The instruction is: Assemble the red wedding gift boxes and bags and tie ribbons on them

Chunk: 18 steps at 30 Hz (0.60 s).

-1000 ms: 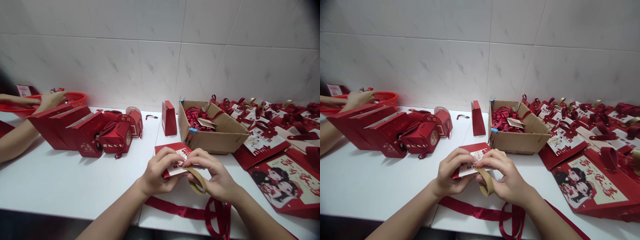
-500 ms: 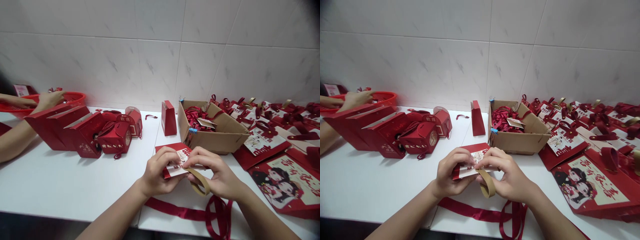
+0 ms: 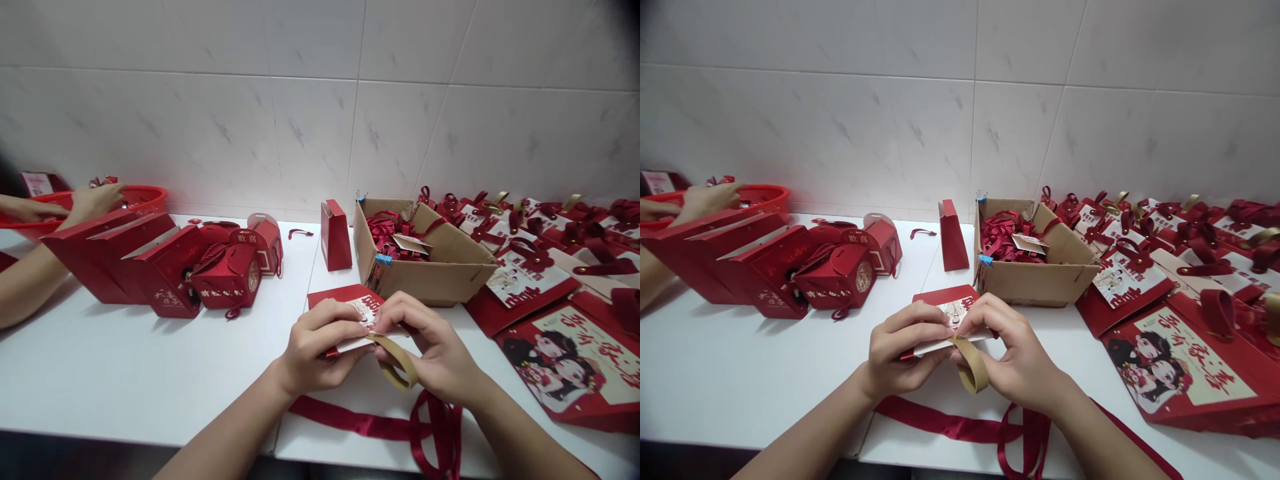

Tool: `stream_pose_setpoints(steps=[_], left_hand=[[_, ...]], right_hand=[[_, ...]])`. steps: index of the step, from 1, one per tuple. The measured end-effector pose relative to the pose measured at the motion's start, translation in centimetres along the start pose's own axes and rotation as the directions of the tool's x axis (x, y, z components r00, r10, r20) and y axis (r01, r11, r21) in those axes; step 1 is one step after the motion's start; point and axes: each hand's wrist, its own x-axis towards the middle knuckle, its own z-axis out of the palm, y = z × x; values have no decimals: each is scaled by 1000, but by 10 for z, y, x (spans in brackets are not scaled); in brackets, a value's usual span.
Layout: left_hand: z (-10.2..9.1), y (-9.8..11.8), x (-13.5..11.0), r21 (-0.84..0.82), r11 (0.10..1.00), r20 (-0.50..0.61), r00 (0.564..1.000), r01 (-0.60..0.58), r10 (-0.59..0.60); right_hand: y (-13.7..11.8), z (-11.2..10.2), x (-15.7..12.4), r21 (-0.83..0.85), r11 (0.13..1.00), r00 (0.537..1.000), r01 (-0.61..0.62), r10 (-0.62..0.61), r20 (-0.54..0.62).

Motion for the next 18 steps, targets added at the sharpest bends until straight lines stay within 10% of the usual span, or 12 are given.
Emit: stream_pose_setpoints(steps=[18], left_hand=[[0,4,4,51,998,-55,998,35,-32]], right_hand=[[1,5,2,25,992,987,122,-118,-109]])
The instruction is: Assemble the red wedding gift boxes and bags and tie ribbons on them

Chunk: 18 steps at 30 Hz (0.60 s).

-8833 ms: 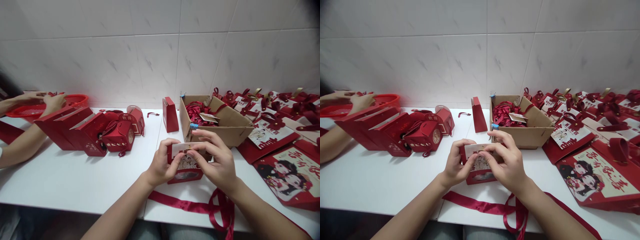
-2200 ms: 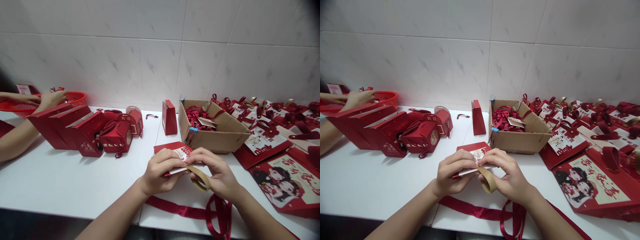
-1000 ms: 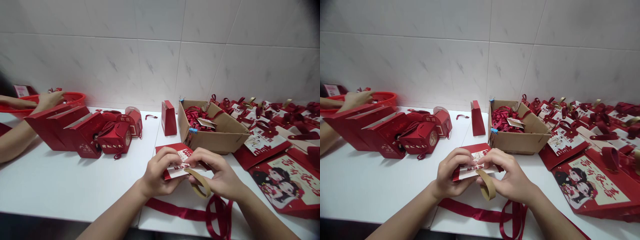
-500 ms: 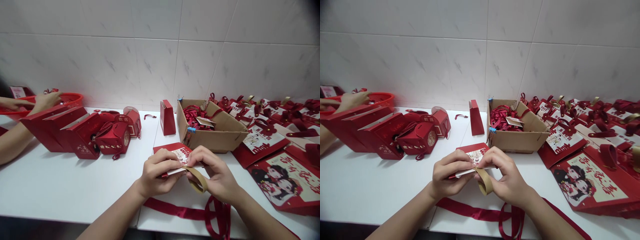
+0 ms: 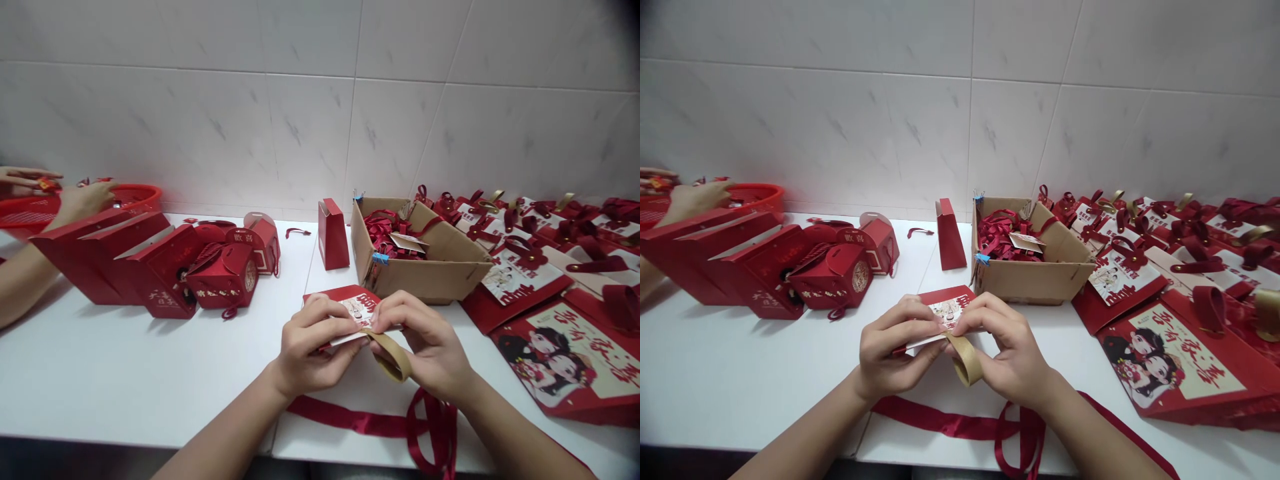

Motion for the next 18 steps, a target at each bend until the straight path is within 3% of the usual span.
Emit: stream_pose_setpoints(steps=[5,8,12,18], left_hand=[[-2,-5,0,-3,999,-3,999,-46,46],[-2,-7,1,-19,1000,-5,1000,-7,6],[0,-8,1,-77,997,-11,1000,15,-15],[1,-8,-1,-94,995,-13,1000,23,-24]], right_hand=[[2,-11,-2,20,999,993,32,-34,114],[3,-12,-3,35,999,986,27,-32,165],[3,-5,0,-51,997,998,51,-48,51],[0,1,4,-146,966,972,213,-225,-68]])
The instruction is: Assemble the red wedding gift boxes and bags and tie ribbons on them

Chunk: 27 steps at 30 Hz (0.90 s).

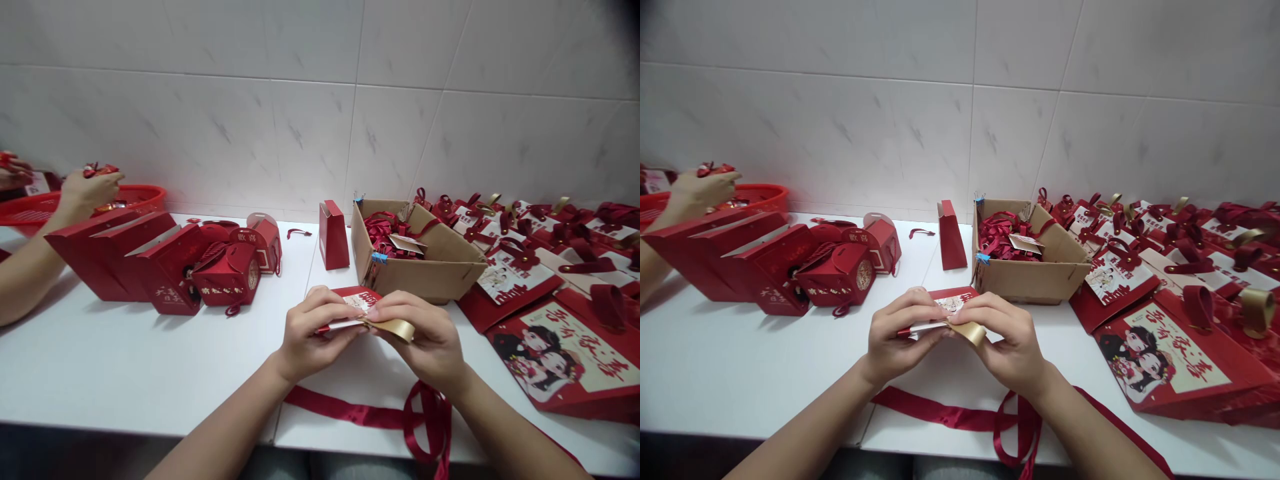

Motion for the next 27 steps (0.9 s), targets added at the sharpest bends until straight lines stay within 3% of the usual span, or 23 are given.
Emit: stream_pose_setpoints(steps=[7,16,22,27], left_hand=[[-1,2,1,37,999,9,1000,-20,20],[-1,5,1,31,993,-60,992,112,-110],[-10,0,2,-3,996,-96,991,89,-89],[-12,-4,0,-91,987,-3,991,131,-132]], right_hand=[[-6,-1,9,-91,988,992,123,-121,25],[-5,16,17,-220,942,965,255,-263,-8],[-1,-3,15,-243,968,997,67,-53,62],[1,-26,0,-298,952,962,-67,141,235]])
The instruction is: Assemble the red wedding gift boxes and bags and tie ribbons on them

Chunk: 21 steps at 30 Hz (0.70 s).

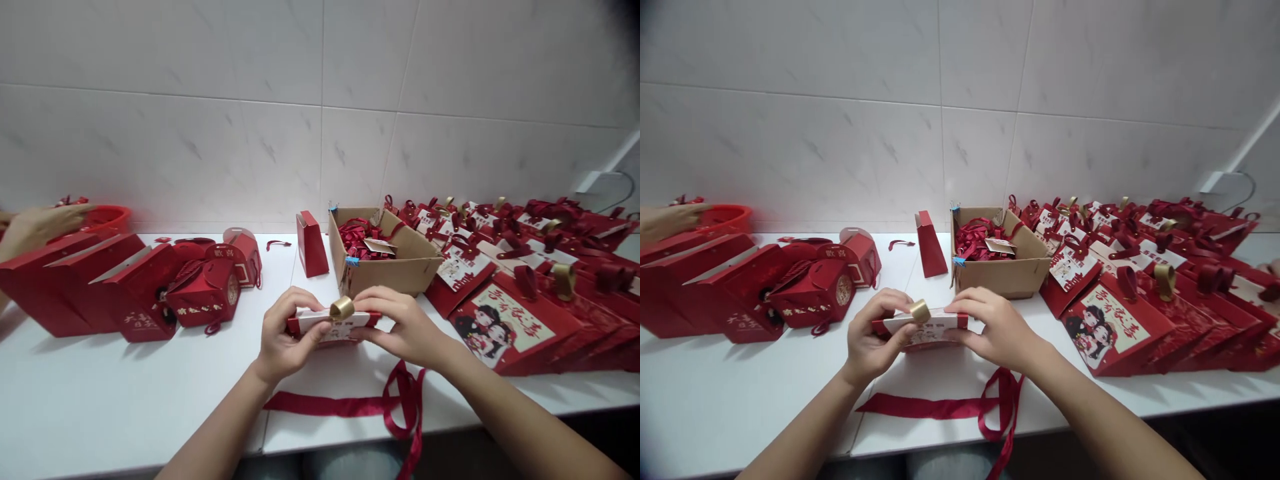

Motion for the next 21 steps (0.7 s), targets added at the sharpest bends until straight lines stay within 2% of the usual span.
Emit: stream_pose_setpoints(steps=[2,4,6,8,11,13,16,19,21], left_hand=[[2,-5,-3,-37,999,-15,1000,25,-25],[4,-12,-7,-48,998,-57,997,41,-44],[6,-18,-9,-25,998,-86,995,52,-54],[8,-22,-10,29,998,-85,995,53,-51],[11,-25,-9,164,985,-24,999,44,-41],[13,-26,-9,235,971,14,999,46,-51],[15,-28,-10,280,958,35,996,67,-80],[17,-31,-11,314,946,45,994,82,-101],[17,-33,-11,332,940,52,993,84,-107]], right_hand=[[-1,-6,-8,61,995,997,-73,73,0],[-4,-16,-15,104,983,985,-152,160,-70],[-7,-31,-22,172,957,950,-231,260,-170],[-11,-52,-30,263,910,879,-322,390,-275],[-14,-85,-44,329,835,695,-441,549,-464],[-14,-106,-52,301,842,572,-448,529,-627],[-10,-139,-58,168,903,433,-395,344,-833],[6,-182,-63,51,930,346,-364,186,-920],[26,-218,-72,-7,926,298,-377,114,-948]])
